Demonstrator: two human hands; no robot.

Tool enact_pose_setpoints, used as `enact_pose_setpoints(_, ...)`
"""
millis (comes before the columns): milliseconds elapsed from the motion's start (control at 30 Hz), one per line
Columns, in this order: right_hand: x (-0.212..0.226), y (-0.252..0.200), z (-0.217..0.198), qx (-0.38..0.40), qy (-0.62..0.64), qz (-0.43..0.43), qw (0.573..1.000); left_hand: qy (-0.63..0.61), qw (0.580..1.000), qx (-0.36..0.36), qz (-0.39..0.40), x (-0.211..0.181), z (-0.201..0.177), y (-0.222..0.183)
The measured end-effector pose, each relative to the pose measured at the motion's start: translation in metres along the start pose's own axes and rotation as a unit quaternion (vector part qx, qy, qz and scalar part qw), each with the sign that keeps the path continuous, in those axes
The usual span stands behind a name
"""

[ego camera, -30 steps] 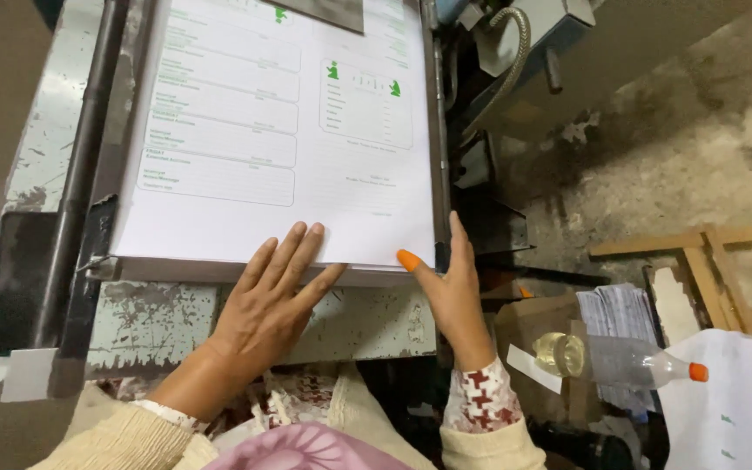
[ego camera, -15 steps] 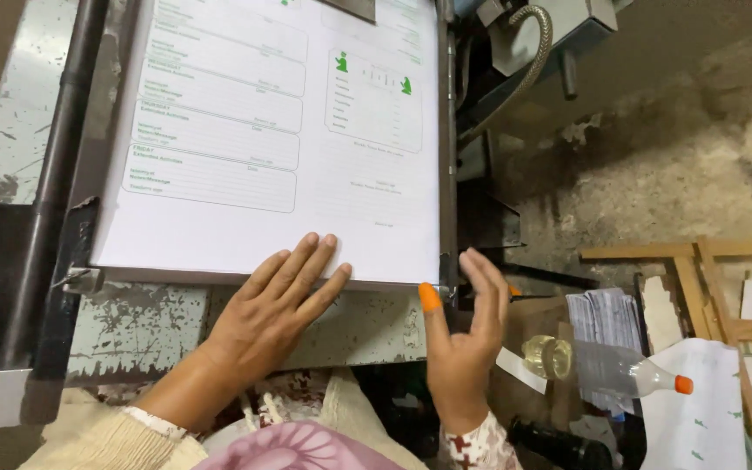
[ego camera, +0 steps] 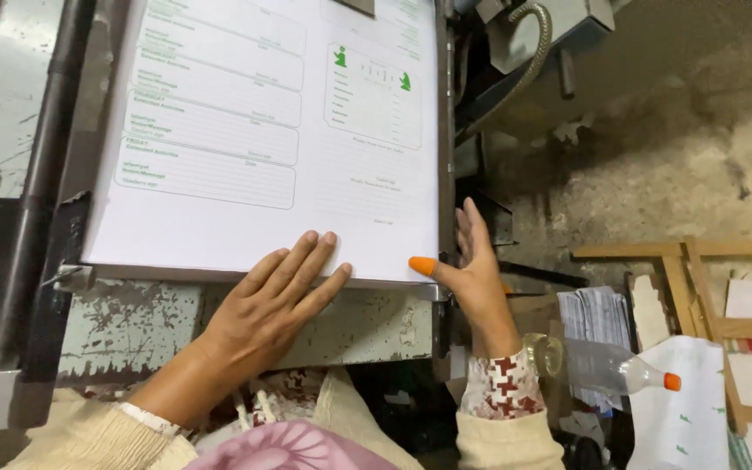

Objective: Aligning a stack of paper and feeding it into a binding or cutting machine.

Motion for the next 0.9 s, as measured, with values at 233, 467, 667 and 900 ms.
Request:
enact_pose_setpoints(233,0.035,0.005,0.007,0.044,-0.146,-0.072,0.986,-0.004,1.0,0.008,-0.004,0.002,0.001,0.0)
enact_pose_setpoints(467,0.034,0.008,0.013,0.057,-0.17,-0.019,0.984,-0.09,0.995,0.03,-0.014,0.004,-0.006,0.004)
enact_pose_setpoints(667,0.034,0.014,0.017,0.066,-0.199,-0.002,0.978,-0.083,0.996,0.026,-0.018,0.002,-0.005,0.004)
enact_pose_setpoints(900,0.035,0.017,0.022,0.069,-0.23,-0.025,0.97,-0.073,0.997,0.019,-0.021,0.0,-0.005,0.003)
Point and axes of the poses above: each hand's wrist, its own y-axis towards the middle knuckle, its own z-axis out of the palm, x = y × z, the point moved 2 cm from there along y, towards the middle knuckle, and after that the axes turned 15 degrees about -x, right-handed, at the moved point
